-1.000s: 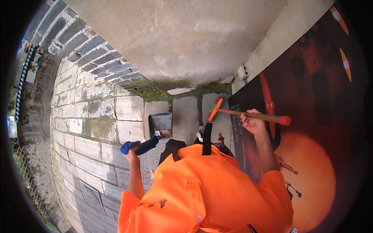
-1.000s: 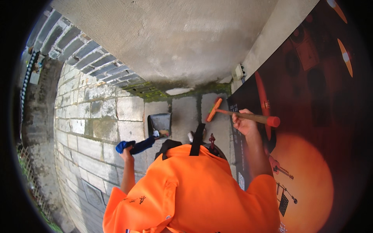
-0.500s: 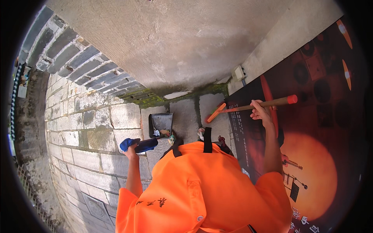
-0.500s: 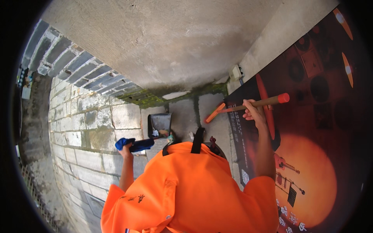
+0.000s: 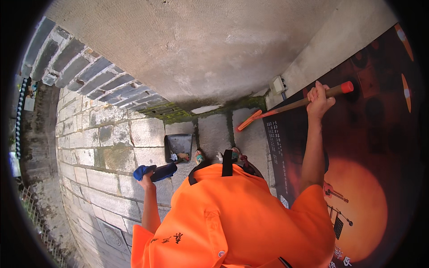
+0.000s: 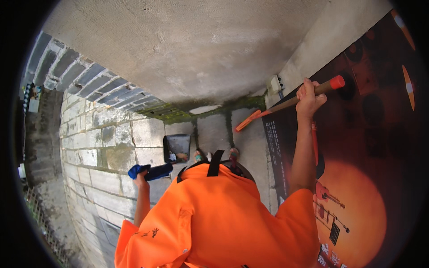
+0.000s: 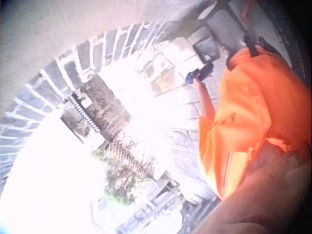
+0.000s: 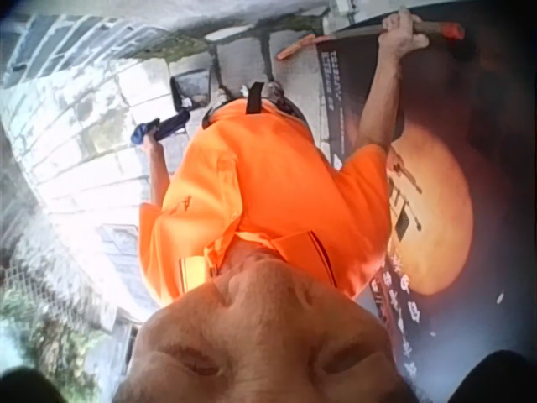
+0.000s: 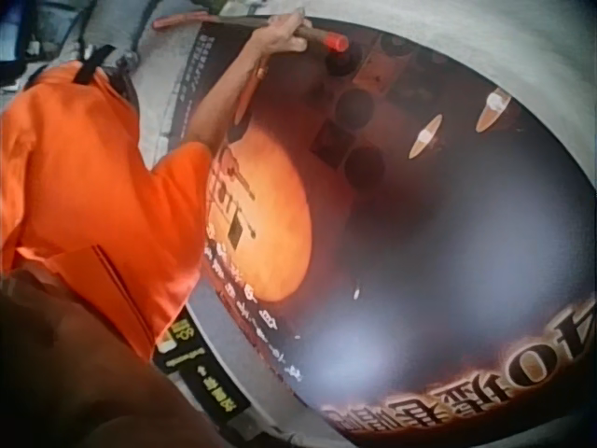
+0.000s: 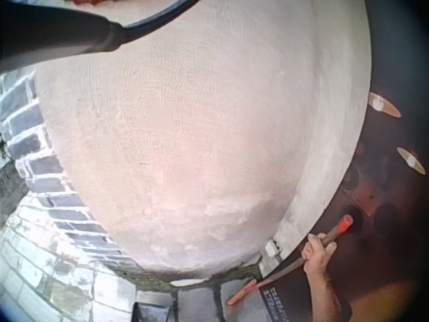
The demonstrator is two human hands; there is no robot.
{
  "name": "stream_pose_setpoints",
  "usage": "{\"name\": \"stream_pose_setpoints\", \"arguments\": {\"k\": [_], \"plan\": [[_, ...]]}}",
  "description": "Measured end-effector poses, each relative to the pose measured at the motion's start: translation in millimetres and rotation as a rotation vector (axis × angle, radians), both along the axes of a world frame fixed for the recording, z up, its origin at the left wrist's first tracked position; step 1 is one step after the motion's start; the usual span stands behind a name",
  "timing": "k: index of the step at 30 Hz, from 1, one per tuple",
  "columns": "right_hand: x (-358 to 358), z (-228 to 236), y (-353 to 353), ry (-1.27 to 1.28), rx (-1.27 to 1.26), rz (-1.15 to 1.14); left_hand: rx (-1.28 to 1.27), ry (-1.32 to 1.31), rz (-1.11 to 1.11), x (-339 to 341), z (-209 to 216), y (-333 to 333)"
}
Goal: The person sweeps a stone-paved outdoor alleyway using a broom and dustpan. They collect debris from the ground and cracks, sweep around a wooden chair, and pick up a piece of paper from the ground to place it on a nearby sign.
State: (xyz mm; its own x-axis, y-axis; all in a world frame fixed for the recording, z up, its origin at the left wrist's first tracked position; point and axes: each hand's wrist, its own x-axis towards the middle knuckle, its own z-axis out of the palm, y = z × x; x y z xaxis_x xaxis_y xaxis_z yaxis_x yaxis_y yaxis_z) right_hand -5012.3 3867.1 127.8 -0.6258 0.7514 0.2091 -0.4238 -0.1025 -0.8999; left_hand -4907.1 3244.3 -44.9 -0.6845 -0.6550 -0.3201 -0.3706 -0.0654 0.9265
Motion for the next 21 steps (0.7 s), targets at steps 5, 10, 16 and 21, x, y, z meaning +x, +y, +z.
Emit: {"name": "stream_pose_setpoints", "arguments": {"k": [5, 10, 16, 21], "plan": [[-8, -29, 18, 0.066, 0.024, -0.051, 0.004, 0.015, 0.007, 3, 7, 15], [-21, -52, 41, 0.118, -0.12, -0.147, 0.032, -0.032, 0.02, 10, 16, 35], [-10, -64, 60, 0.094, -0.199, -0.005, 0.017, -0.021, -0.003, 15, 9, 38], [11, -68, 40, 0.044, -0.177, 0.168, 0.037, -0.097, -0.016, 2, -8, 27]]}}
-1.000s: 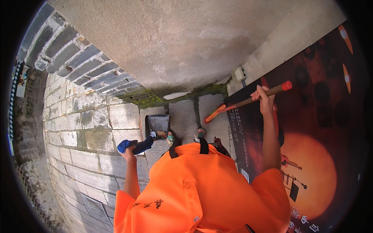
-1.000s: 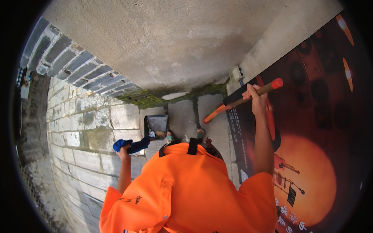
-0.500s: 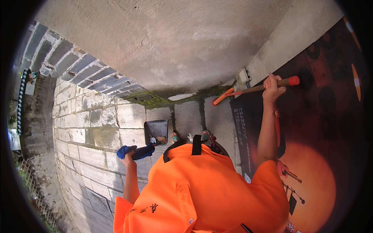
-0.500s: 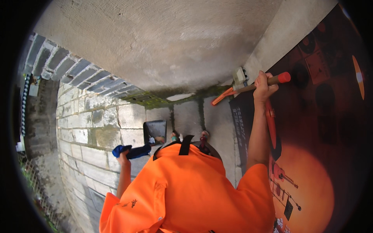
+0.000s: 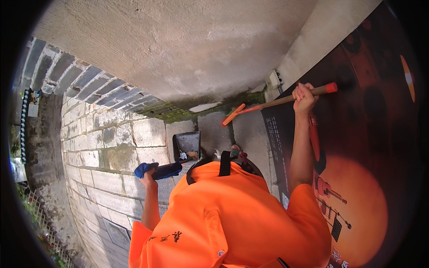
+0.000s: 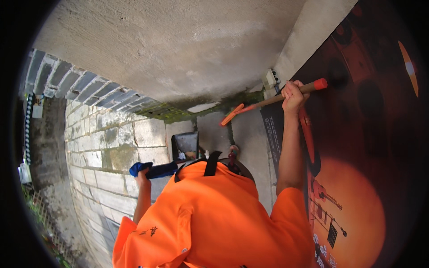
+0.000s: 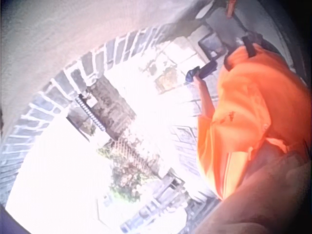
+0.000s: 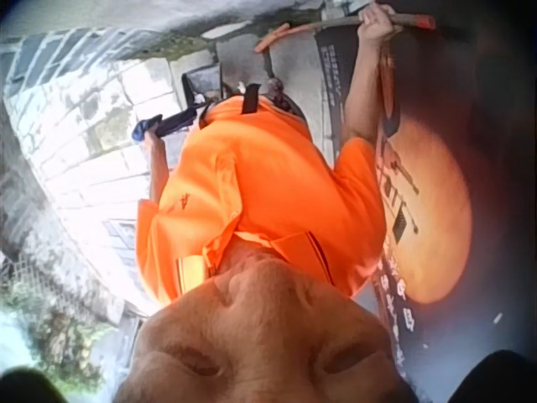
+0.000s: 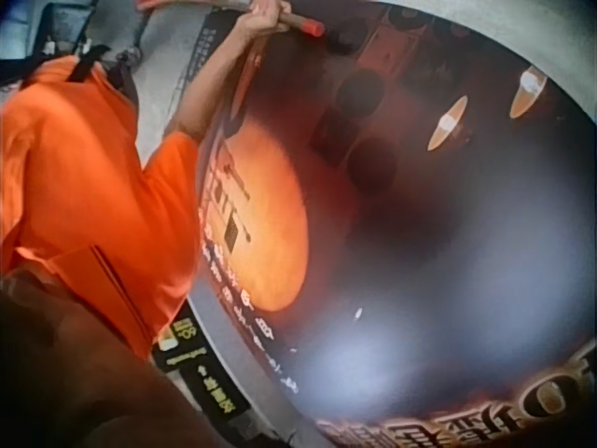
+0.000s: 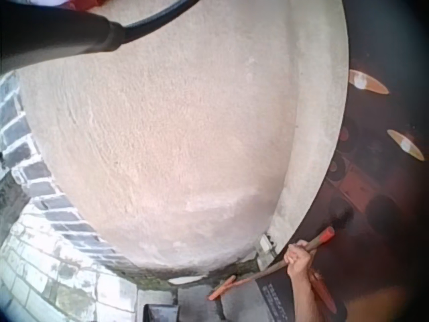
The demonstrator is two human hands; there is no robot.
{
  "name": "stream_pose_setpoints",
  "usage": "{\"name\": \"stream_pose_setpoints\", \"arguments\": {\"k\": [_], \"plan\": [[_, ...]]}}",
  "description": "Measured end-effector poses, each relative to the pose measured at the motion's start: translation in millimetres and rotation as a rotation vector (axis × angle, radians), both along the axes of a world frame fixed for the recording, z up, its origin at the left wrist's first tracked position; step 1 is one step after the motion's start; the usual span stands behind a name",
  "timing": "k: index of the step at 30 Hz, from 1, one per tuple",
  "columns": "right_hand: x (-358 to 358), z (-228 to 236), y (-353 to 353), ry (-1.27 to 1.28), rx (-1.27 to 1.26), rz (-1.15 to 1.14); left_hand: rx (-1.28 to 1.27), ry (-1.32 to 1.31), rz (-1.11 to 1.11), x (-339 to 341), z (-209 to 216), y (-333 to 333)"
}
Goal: The person sweeps a stone-paved outdoor alleyway using a broom and dustpan. They collect debris from the ground and cracks, sweep around a wooden chair, and pick up a piece of paper from the ground to place it on a nearby sign.
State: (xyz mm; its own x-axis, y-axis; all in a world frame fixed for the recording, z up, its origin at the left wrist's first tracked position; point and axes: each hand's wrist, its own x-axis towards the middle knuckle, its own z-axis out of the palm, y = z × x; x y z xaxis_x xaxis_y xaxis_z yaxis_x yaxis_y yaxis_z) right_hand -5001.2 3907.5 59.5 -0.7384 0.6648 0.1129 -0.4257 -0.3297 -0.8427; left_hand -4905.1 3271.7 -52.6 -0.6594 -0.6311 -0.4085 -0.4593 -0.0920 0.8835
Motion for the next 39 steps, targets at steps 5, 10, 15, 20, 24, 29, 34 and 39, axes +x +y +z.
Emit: {"name": "stream_pose_setpoints", "arguments": {"k": [5, 10, 15, 20, 24, 29, 34, 39], "plan": [[19, 11, -25, -0.002, -0.081, -0.04, 0.036, 0.06, -0.017, -17, 10, 18], [36, 52, -22, 0.048, 0.0, 0.069, -0.005, 0.076, -0.123, -23, 11, 18], [14, 55, -48, 0.006, 0.258, 0.432, -0.013, 0.083, -0.158, -24, 19, 20], [0, 44, -86, -0.164, 0.667, 0.853, -0.113, 0.07, -0.234, -33, 24, 11], [13, 59, -108, -0.21, 0.993, 0.909, -0.1, 0.065, -0.346, -42, 36, 12], [64, 94, -148, -0.466, 1.427, 0.811, -0.168, 0.02, -0.465, -60, 15, -13], [128, 57, -201, -0.853, 0.799, 1.108, -0.177, -0.001, -0.662, -102, -13, -41], [175, 42, -271, -0.936, -0.2, 0.744, -0.076, 0.027, -0.792, -131, -36, -77]]}}
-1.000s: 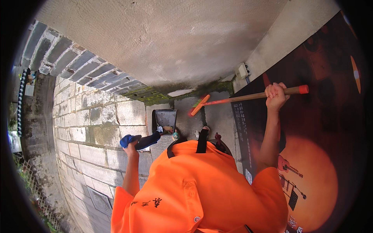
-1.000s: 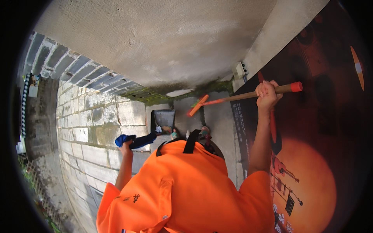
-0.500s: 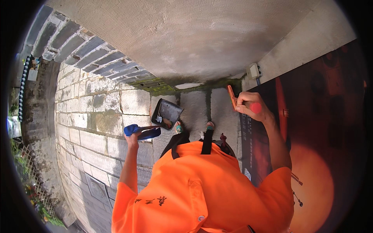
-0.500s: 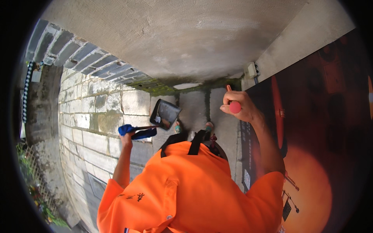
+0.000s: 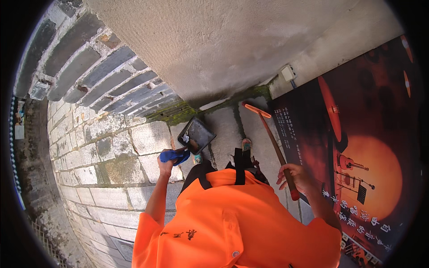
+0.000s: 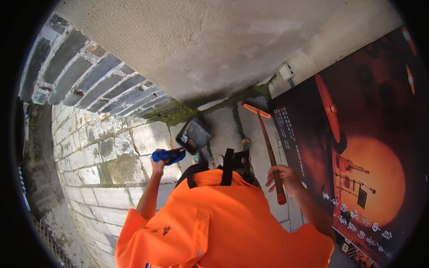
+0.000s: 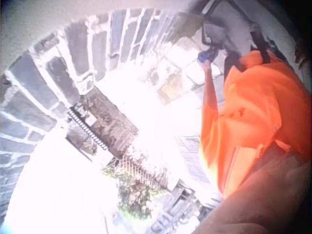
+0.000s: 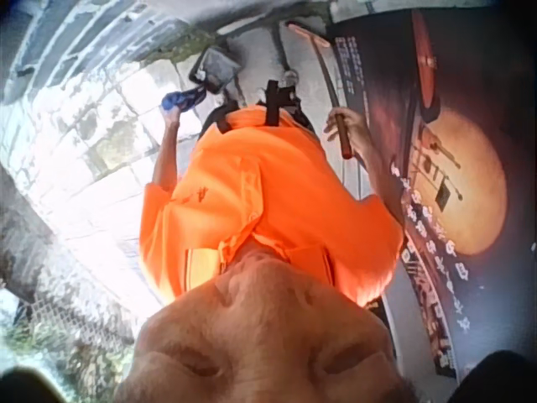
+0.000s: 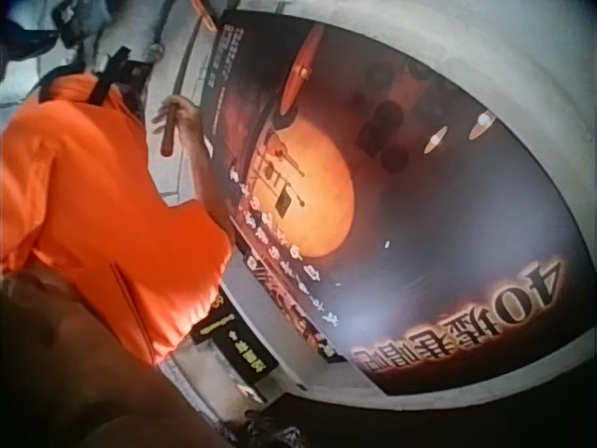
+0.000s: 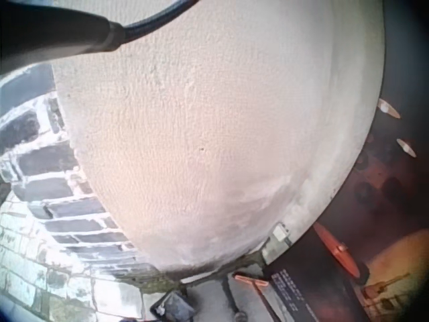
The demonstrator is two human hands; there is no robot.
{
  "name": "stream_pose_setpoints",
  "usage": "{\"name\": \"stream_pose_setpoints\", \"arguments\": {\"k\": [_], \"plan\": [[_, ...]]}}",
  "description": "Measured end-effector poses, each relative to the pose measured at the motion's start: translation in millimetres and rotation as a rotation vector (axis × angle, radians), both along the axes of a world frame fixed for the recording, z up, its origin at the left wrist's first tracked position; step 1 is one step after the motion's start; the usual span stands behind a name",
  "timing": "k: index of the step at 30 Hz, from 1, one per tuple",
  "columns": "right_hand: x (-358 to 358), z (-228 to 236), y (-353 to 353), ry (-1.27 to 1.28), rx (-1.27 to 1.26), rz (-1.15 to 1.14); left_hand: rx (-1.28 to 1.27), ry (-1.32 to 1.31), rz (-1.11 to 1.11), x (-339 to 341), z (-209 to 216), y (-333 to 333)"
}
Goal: The person sweeps a stone-paved outdoor alleyway using a broom and dustpan. They collect debris from the ground and cracks, sweep around a wooden chair, and pick up a piece of paper from the ground to place it on a nearby sign.
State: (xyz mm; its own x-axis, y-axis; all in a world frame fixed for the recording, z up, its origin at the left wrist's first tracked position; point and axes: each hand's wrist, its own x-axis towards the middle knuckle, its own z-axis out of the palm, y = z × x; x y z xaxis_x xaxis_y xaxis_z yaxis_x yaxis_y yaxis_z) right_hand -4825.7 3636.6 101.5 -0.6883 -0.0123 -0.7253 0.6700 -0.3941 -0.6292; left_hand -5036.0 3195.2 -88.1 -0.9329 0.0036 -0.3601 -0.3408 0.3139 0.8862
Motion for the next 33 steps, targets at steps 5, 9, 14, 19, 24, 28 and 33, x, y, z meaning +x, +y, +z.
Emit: {"name": "stream_pose_setpoints", "arguments": {"k": [5, 9, 14, 19, 24, 28, 33], "plan": [[-4, -4, -55, -0.048, -0.408, -0.657, -0.016, 0.038, -0.17, -21, -17, -20], [2, -65, -75, -0.161, -0.086, -0.692, 0.022, 0.031, -0.219, -35, -27, -22], [6, -180, -58, -0.432, -0.391, -0.578, -0.037, 0.061, -0.306, -49, -27, -1], [-24, -182, -64, -0.467, 0.159, -0.33, -0.091, 0.072, -0.281, -64, -48, 10], [-42, -179, -59, -0.465, 0.303, -0.251, -0.1, 0.069, -0.277, -79, -85, 14], [-52, -205, -94, -0.474, 0.476, 0.109, -0.139, 0.096, -0.34, -95, -113, 16], [-13, -200, -203, -0.431, 0.389, 0.409, -0.113, 0.025, -0.316, -110, -123, 10]]}}
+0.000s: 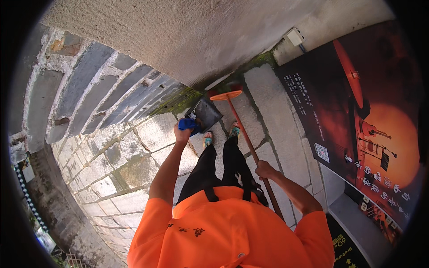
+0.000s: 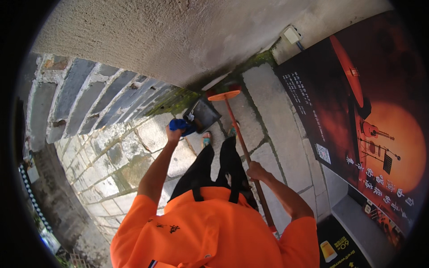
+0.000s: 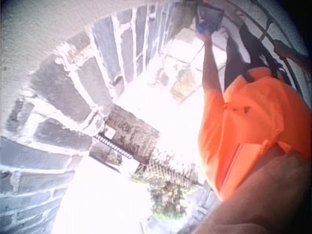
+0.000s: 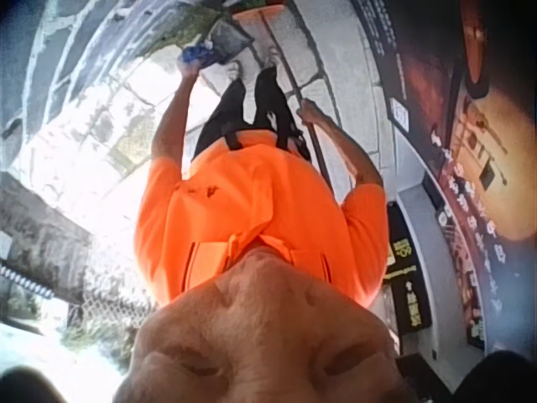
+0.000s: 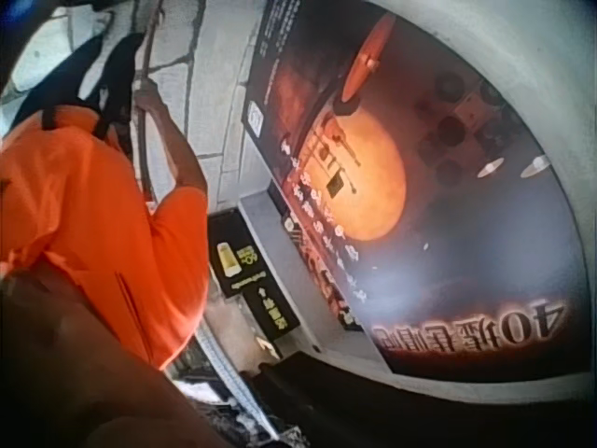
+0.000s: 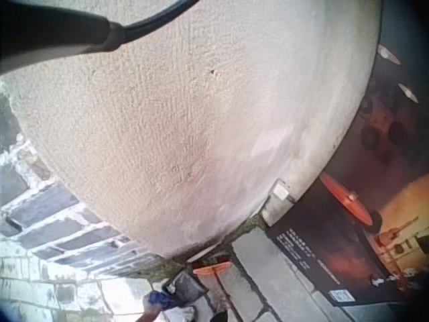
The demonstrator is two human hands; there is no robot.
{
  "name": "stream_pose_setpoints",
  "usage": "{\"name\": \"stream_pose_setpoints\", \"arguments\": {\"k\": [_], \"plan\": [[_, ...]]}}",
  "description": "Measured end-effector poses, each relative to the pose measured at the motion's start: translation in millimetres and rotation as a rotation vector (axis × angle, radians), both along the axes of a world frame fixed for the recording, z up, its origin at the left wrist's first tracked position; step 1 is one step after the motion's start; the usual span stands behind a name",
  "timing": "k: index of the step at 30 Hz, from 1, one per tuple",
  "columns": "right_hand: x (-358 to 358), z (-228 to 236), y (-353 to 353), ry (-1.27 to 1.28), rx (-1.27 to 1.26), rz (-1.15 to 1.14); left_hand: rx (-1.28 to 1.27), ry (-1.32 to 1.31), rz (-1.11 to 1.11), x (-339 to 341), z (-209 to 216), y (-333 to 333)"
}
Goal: The person sweeps a stone-paved outdoor alleyway using a broom and dustpan. They collect debris from the ground and cracks, sweep around a wooden chair, and pick up a piece of paper from the ground to place it on a nearby sign.
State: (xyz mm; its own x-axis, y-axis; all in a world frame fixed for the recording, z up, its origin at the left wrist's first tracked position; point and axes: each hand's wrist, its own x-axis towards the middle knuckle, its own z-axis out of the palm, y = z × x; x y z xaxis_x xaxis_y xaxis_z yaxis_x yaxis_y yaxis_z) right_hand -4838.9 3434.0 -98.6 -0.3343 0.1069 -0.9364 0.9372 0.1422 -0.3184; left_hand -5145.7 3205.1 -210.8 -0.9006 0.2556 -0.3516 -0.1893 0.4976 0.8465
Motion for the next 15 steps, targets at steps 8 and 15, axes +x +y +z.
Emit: {"name": "stream_pose_setpoints", "arguments": {"k": [8, 15], "plan": [[56, 121, -23, -0.125, -0.234, -0.382, 0.07, 0.003, -0.053, -12, 3, -38], [62, 46, 45, -0.137, -0.051, -0.789, 0.106, -0.013, -0.2, -22, 21, -59]]}}
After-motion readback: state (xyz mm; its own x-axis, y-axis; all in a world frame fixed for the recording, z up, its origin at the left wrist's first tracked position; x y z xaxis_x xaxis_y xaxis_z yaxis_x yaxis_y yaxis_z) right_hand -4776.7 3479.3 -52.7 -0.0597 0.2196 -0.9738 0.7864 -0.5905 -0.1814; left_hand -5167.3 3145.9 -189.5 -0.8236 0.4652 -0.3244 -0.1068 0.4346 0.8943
